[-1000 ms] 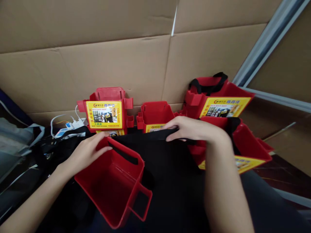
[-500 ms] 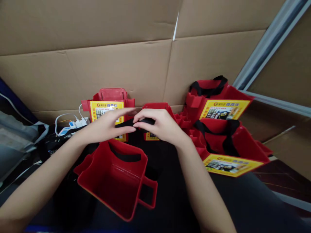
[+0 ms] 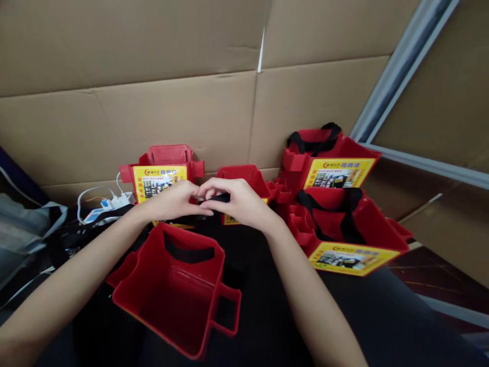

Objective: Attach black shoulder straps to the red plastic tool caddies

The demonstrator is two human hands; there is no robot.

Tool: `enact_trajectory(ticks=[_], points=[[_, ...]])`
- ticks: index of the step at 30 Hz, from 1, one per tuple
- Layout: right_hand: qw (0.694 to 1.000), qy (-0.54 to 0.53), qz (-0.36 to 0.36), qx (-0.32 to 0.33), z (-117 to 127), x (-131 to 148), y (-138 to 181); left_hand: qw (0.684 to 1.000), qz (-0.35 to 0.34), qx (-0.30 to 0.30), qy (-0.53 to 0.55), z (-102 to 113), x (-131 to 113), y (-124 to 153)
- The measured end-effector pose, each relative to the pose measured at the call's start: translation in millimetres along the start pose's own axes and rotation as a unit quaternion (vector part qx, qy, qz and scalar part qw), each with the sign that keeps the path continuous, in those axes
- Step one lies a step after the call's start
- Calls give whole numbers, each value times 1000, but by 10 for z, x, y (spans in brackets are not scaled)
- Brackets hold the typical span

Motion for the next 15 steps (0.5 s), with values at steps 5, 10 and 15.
enact_trajectory(ticks=[5,10,15], points=[[994,29,-83,65,200,-341,82,984,104,-49,-136,356,133,391],[979,130,-153,46,562,-745,149,962,198,-25,-185,568,318,1141],[966,249,-58,-44,375,-505,41,977,159,36,-137,513,166,1234]])
Point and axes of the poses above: each hand's wrist, its own y-axis away from the middle knuckle, its own z-axis out of the back of the hand, x = y × z, the point moved 6 cm from there along -y, towards the middle knuckle, and after that the axes turned 12 degrees about -z, right-handed, at the moved point
